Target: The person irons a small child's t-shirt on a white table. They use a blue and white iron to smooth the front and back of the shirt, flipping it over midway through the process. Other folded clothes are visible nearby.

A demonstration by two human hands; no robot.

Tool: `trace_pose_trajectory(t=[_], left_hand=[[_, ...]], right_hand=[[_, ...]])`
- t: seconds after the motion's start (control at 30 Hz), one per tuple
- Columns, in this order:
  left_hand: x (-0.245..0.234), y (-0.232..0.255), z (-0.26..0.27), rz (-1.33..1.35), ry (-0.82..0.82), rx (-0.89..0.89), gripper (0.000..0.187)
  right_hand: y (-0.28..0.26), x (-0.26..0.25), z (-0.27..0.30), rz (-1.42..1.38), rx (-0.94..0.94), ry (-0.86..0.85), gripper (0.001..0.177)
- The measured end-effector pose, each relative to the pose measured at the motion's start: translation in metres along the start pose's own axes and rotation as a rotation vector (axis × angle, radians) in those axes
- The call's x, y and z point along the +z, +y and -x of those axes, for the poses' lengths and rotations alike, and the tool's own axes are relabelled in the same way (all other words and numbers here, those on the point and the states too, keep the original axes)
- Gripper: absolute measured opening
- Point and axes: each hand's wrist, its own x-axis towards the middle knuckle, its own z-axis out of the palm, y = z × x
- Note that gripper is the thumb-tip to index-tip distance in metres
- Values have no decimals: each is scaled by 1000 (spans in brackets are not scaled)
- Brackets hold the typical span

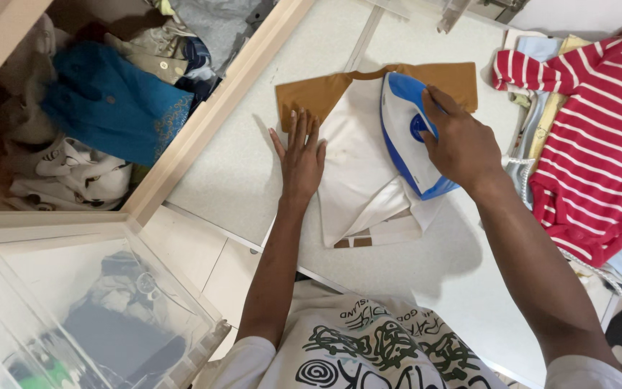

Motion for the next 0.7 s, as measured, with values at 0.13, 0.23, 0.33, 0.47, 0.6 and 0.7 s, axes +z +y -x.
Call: trace_pose_trajectory(t=[0.13, 0.23, 0.33, 0.47, 0.6, 0.7], left_hand=[[-10, 26, 6, -22, -8, 109, 54], [-16, 63, 17, 156, -77, 133, 49], [-14, 98, 32, 216, -146, 287, 53], [-2, 120, 50, 206, -142, 260, 51], [16, 122, 58, 206, -61, 262, 42], [21, 123, 60, 270, -91, 235, 28]], right_hand=[[10, 6, -13, -37, -47, -4, 68], [28, 11, -22, -164, -133, 51, 70], [40, 17, -25, -307, -208, 82, 69], [43, 22, -26, -345, -197, 81, 69], [44, 24, -38, -260, -171, 67, 70], [48, 22, -54, -239, -180, 53, 70]])
